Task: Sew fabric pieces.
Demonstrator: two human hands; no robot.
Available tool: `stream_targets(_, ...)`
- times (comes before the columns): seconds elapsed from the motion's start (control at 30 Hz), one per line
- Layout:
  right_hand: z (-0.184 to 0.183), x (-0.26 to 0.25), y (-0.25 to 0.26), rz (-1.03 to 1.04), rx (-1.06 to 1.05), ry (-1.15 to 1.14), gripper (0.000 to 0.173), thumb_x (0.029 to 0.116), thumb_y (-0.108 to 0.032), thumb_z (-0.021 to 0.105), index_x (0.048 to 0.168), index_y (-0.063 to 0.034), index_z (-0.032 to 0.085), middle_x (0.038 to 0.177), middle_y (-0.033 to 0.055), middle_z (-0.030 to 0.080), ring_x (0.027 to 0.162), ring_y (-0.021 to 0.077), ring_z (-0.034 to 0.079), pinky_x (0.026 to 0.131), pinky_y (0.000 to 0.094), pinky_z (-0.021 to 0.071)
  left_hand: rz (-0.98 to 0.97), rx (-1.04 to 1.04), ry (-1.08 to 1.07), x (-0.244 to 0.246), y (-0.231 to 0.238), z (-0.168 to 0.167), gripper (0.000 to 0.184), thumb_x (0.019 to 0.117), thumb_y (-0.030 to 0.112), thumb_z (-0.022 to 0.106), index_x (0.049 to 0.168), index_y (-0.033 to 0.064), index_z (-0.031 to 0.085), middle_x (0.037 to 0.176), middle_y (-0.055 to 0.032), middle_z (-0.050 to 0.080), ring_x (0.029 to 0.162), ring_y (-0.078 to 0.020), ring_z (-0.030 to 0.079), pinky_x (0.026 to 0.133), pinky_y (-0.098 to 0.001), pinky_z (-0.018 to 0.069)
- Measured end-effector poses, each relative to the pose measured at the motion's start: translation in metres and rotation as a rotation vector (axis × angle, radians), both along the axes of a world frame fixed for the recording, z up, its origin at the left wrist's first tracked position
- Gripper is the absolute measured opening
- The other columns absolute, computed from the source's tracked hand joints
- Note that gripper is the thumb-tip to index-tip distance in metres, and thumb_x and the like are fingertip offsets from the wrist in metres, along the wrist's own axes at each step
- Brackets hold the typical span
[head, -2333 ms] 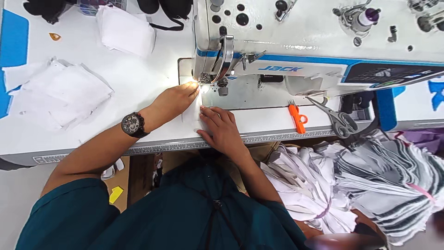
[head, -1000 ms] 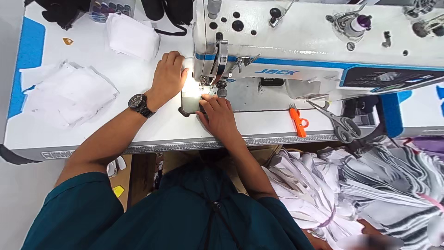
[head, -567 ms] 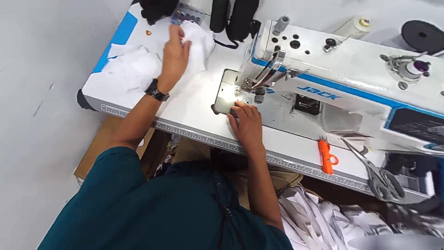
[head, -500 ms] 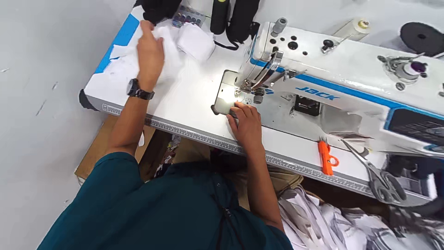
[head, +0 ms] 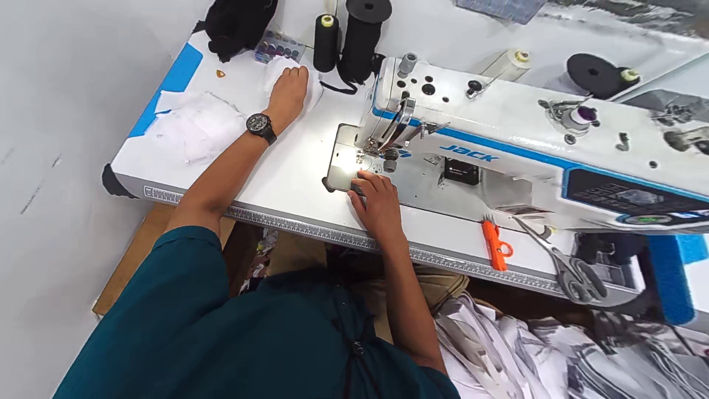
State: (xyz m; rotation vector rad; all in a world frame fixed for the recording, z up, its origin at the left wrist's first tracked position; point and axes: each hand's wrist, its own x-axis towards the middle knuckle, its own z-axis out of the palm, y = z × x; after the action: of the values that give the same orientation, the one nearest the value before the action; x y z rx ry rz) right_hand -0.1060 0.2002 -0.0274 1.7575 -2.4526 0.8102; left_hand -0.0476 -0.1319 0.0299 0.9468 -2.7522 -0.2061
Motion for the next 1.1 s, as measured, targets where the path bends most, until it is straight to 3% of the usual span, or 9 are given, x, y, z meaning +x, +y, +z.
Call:
stream_targets(0.2,0.000,-0.001,-0.003,-0.007,0.017,0.004,0.038,0.1054,-0.044,0.049,0.119,-0.0179,0.073,0.135,0.0039,0.067,0.125,0.0281,0.060,0.101,0.0485,0.0454,-0.039,0.061,0.063,0.020,-0.013,0.002,0.026,0.0995,0.002,0.049,0.118,-0.0131,0.056,0.123,-0.0320,0.061,0.123,-0.0470,0.058,0.106,-0.0550,0.0467)
stream_targets(0.33,0.001,0.001,-0.004,-0.023,0.029,0.005,0.037,0.1053,-0.043,0.050,0.119,-0.0172,0.073,0.133,0.0052,0.068,0.123,0.0289,0.061,0.101,0.0494,0.0456,-0.123,0.007,0.077,0.019,-0.018,-0.005,0.028,0.1025,0.003,0.048,0.124,-0.0143,0.055,0.130,-0.0331,0.058,0.129,-0.0482,0.055,0.108,-0.0546,0.0451)
stream_targets(0.5,0.000,0.002,-0.004,-0.037,0.031,0.005,0.037,0.1053,-0.043,0.050,0.119,-0.0182,0.073,0.133,0.0042,0.068,0.121,0.0283,0.061,0.100,0.0489,0.0459,-0.095,0.025,0.035,0.010,-0.016,-0.003,0.026,0.1019,0.001,0.044,0.120,-0.0141,0.055,0.123,-0.0336,0.061,0.124,-0.0489,0.058,0.105,-0.0563,0.0465)
stream_targets(0.6,-0.001,0.000,-0.003,-0.031,0.011,-0.015,0.037,0.1055,-0.044,0.050,0.119,-0.0187,0.073,0.133,0.0028,0.068,0.122,0.0267,0.061,0.101,0.0481,0.0456,-0.223,0.257,0.105,0.026,-0.023,0.007,0.023,0.0918,0.002,0.060,0.111,-0.0109,0.058,0.107,-0.0298,0.064,0.105,-0.0439,0.065,0.094,-0.0576,0.0511)
stream_targets(0.67,0.000,-0.002,-0.002,-0.027,-0.030,-0.079,0.036,0.1053,-0.042,0.052,0.118,-0.0173,0.074,0.130,0.0024,0.070,0.120,0.0252,0.062,0.101,0.0477,0.0461,-0.425,0.502,0.138,0.040,-0.021,0.014,0.022,0.0885,0.000,0.064,0.108,-0.0075,0.056,0.097,-0.0206,0.066,0.087,-0.0288,0.066,0.081,-0.0467,0.0550)
stream_targets(0.73,0.002,-0.002,0.000,-0.050,-0.095,-0.177,0.032,0.1044,-0.037,0.056,0.116,-0.0128,0.074,0.124,0.0051,0.072,0.117,0.0242,0.064,0.100,0.0476,0.0488,-0.626,0.727,0.093,0.045,-0.002,0.018,0.019,0.0865,-0.001,0.063,0.104,-0.0028,0.053,0.097,-0.0124,0.064,0.084,-0.0162,0.063,0.078,-0.0362,0.0546)
stream_targets(0.8,0.004,0.000,0.002,-0.130,-0.156,-0.248,0.028,0.1025,-0.029,0.060,0.114,-0.0081,0.074,0.116,0.0092,0.072,0.108,0.0243,0.067,0.093,0.0452,0.0533,-0.815,0.823,0.024,0.040,0.031,0.012,0.019,0.0881,0.003,0.065,0.105,-0.0017,0.058,0.095,-0.0101,0.066,0.082,-0.0138,0.063,0.076,-0.0338,0.0554)
stream_targets(0.97,0.006,0.006,0.012,-0.273,-0.189,-0.259,0.021,0.1001,-0.021,0.063,0.111,-0.0061,0.073,0.100,0.0082,0.072,0.092,0.0213,0.068,0.082,0.0400,0.0557,-0.951,0.559,0.062,0.029,0.089,-0.018,0.012,0.0930,0.001,0.063,0.104,-0.0020,0.067,0.100,-0.0159,0.064,0.080,-0.0206,0.061,0.076,-0.0362,0.0548)
stream_targets(1.1,0.006,0.032,0.012,-0.334,-0.116,-0.144,0.036,0.0938,-0.041,0.071,0.109,-0.0089,0.074,0.098,0.0075,0.072,0.093,0.0260,0.067,0.078,0.0454,0.0534,-0.938,0.398,0.224,0.027,0.100,-0.033,0.024,0.1009,0.017,0.062,0.117,0.0012,0.071,0.113,-0.0191,0.067,0.102,-0.0298,0.066,0.092,-0.0426,0.0544)
